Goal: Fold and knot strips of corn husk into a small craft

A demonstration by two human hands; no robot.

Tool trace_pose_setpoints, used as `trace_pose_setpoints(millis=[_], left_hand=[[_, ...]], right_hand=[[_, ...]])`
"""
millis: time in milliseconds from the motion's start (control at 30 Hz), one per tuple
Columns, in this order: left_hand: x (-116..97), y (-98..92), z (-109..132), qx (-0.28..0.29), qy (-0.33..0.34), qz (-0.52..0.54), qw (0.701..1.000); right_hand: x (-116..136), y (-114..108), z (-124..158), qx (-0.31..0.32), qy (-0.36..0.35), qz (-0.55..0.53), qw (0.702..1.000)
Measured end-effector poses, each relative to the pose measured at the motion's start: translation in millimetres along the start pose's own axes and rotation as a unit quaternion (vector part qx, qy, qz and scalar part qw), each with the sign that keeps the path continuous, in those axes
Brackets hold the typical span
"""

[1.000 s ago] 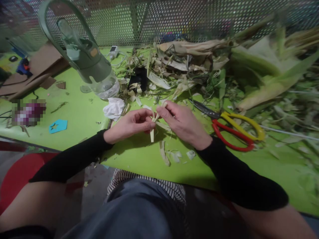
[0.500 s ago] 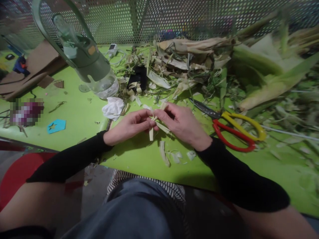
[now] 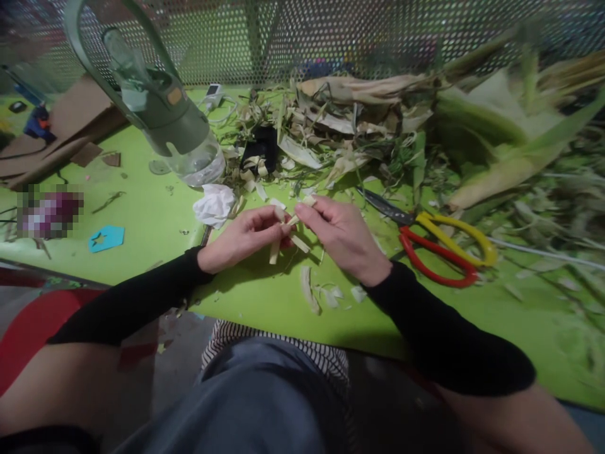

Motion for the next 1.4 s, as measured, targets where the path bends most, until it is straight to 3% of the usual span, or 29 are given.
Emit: trace_pose_setpoints(millis=[133, 267, 533, 700, 867, 967, 1167, 1400], left_hand=[[5.8, -3.8, -3.1, 0.012, -0.028, 0.082, 0.996], [10.3, -7.5, -8.1, 0.013, -0.019, 0.126, 0.992], [6.0, -9.4, -10.0, -0.031, 0.042, 0.066, 0.996], [6.0, -8.9, -7.2, -0.043, 0.085, 0.030, 0.995], [8.7, -8.7, -7.3, -0.035, 0.105, 0.025, 0.994], [9.1, -8.0, -6.8, -0.038, 0.100, 0.013, 0.994], [12.2, -5.2, -5.4, -0.043, 0.112, -0.121, 0.985], [8.3, -10.6, -6.4, 0.020, 0.131, -0.191, 0.973]], right_hand=[[-16.3, -2.4, -7.5, 0.027, 0.061, -0.052, 0.996], [-16.9, -3.7, -8.4, 0.045, 0.056, -0.034, 0.997], [-5.3, -5.7, -5.1, 0.049, -0.038, 0.056, 0.996], [4.8, -5.5, -3.2, -0.002, -0.085, 0.039, 0.996], [11.0, -6.0, -0.6, -0.067, -0.217, 0.082, 0.970], [9.0, -5.7, 0.7, -0.078, -0.259, 0.106, 0.957], [9.3, -0.9, 6.4, -0.064, -0.258, 0.162, 0.950], [8.0, -5.6, 2.2, -0.045, -0.167, 0.123, 0.977]])
Point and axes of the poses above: each hand's wrist, its own z-axis away from the middle knuckle, its own y-axis out of the palm, x = y × z, the point moved 2 cm from there along -z, towards the middle knuckle, and after that the axes turned 7 degrees about -y, right-handed, at the moved point
